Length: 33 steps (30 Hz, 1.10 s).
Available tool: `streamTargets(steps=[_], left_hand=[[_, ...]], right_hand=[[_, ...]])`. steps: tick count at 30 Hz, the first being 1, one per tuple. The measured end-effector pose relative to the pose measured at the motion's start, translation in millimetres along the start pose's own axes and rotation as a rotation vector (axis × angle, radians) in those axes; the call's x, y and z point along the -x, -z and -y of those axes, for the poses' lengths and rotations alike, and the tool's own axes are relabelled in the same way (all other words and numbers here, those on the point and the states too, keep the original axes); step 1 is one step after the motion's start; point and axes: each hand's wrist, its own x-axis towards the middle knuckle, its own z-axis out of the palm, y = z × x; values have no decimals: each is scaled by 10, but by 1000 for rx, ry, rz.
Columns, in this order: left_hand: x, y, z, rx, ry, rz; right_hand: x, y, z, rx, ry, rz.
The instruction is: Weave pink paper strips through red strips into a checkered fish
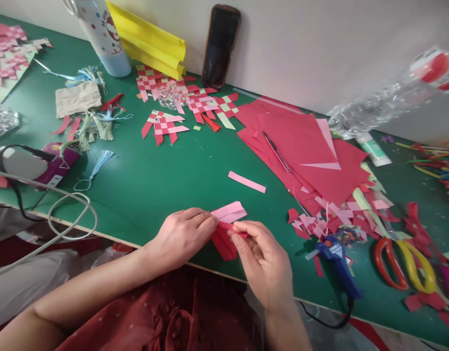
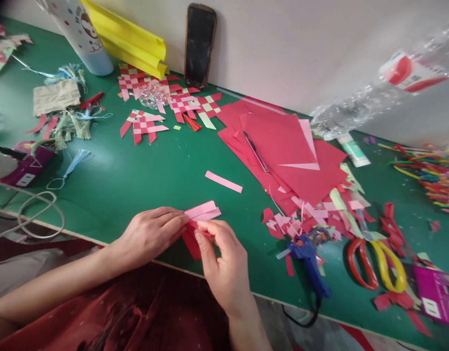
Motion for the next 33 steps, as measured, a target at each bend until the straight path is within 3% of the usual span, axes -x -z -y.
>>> streamTargets(steps=[7,11,14,17,23,29,33], left_hand=[[-19,-33,-5,-20,50,-29],[-5,-74,10,-16,63,-83],[2,-84,18,-9,67,-103],[-2,-81,23,-3,80,-101],[-21,-43,22,-1,68,-84],[-42,26,-10,7,45,-19],[-57,-1,-12,-27,80,-61]], right_hand=[[-16,39,-9,-198,-25,64],[20,91,-65,230,31,-2],[71,82,-107,523,58,117],[108,37,-119,593,32,158],[85,9,-124,539,31,136],[-4,-24,20,243,-21,88],[-110,-20,39,118,41,49]])
